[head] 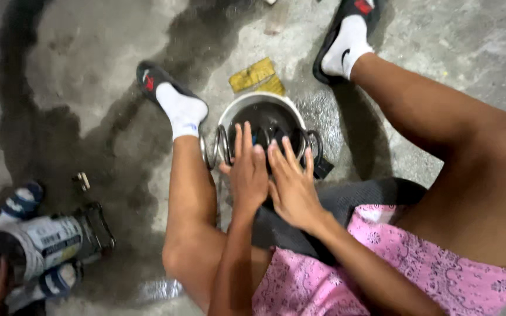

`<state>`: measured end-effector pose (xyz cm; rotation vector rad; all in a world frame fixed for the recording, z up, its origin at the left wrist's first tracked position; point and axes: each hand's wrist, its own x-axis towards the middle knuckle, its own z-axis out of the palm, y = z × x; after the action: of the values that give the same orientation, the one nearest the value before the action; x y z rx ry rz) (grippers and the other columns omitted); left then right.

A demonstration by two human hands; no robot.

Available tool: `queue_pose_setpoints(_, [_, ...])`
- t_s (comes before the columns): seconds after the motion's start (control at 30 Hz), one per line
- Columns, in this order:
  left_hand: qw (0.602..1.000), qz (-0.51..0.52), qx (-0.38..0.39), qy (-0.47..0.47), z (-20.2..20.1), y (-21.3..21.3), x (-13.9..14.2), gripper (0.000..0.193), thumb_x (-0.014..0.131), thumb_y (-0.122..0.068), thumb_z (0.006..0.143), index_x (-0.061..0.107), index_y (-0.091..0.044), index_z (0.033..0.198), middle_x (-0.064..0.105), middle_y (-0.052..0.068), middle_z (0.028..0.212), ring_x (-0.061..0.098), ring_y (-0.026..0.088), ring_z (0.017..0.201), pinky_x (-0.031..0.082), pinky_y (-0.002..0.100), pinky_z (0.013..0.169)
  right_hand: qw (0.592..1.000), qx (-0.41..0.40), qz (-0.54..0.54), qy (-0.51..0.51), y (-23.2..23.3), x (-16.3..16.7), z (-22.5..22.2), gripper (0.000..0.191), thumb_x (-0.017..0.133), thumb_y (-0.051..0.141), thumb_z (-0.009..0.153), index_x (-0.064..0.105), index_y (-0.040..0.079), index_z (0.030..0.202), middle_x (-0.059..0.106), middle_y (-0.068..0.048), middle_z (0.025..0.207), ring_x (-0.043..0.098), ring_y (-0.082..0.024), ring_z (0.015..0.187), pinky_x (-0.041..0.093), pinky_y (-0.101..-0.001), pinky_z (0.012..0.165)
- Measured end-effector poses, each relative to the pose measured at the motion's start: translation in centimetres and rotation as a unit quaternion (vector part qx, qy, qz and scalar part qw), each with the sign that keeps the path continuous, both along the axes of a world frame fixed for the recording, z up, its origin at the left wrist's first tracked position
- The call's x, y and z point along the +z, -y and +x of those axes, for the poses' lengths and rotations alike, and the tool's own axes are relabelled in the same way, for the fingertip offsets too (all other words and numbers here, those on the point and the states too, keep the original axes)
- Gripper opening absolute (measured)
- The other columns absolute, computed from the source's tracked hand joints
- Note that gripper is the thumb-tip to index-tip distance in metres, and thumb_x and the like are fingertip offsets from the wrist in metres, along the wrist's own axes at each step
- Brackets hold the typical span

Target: The person sits on the workshop floor with a white bucket of water between their legs and washes dark coiled parts by hand, rubbing and turning each piece in the water. They lift individual pieces out, handle and rework them, and continue washing the remaining coils in the bucket.

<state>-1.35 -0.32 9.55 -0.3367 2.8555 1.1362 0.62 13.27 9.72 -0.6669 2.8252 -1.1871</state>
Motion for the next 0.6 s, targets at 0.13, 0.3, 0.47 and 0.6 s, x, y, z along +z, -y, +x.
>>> queue_pose_setpoints(0.13, [1.000,0.001,-0.009,-0.003,0.2,0.0,-0.2,0.069,0.020,-0.055,0.107,0.030,-0.015,0.163,0.027,0.016,0.171,0.037,0.034,0.153,0.007,0.073,0.115,0.999,-0.003,0.028,0.016,0.2,-1.5,-2.7,0.069,0.062,0.018,0.095,0.035,-0.008,0.153,0.046,-0.026,0.155,0.024,-0.041,0.156,0.007,-0.0681,0.122])
queue_pose_setpoints(0.3, [1.000,0.004,0.002,-0.006,-0.1,-0.1,-0.5,0.066,0.024,-0.052,0.107,0.034,-0.015,0.161,0.029,0.015,0.170,0.037,0.034,0.153,0.005,0.074,0.113,0.995,0.046,0.059,0.068,0.2,-2.4,-7.3,0.066,0.065,0.027,0.100,0.038,-0.002,0.152,0.047,-0.018,0.154,0.024,-0.039,0.159,0.007,-0.0676,0.125])
queue_pose_setpoints(0.47, [1.000,-0.003,0.016,0.011,-0.2,0.1,-0.4,0.064,0.028,-0.048,0.105,0.036,-0.017,0.160,0.030,0.013,0.169,0.045,0.034,0.145,0.009,0.075,0.112,1.000,0.016,0.020,-0.003,-0.3,0.1,-1.2,0.088,0.070,0.024,0.082,0.031,-0.008,0.154,0.038,-0.028,0.160,0.022,-0.044,0.154,0.007,-0.0691,0.118])
queue_pose_setpoints(0.6, [1.000,0.008,0.001,-0.018,-0.2,0.0,-0.2,0.061,0.028,-0.046,0.110,0.034,-0.014,0.161,0.032,0.015,0.169,0.043,0.037,0.150,0.009,0.077,0.113,0.998,0.030,0.061,-0.006,-0.4,0.9,-3.2,0.094,0.075,0.026,0.082,0.029,-0.005,0.158,0.036,-0.025,0.164,0.021,-0.042,0.157,0.007,-0.0697,0.121])
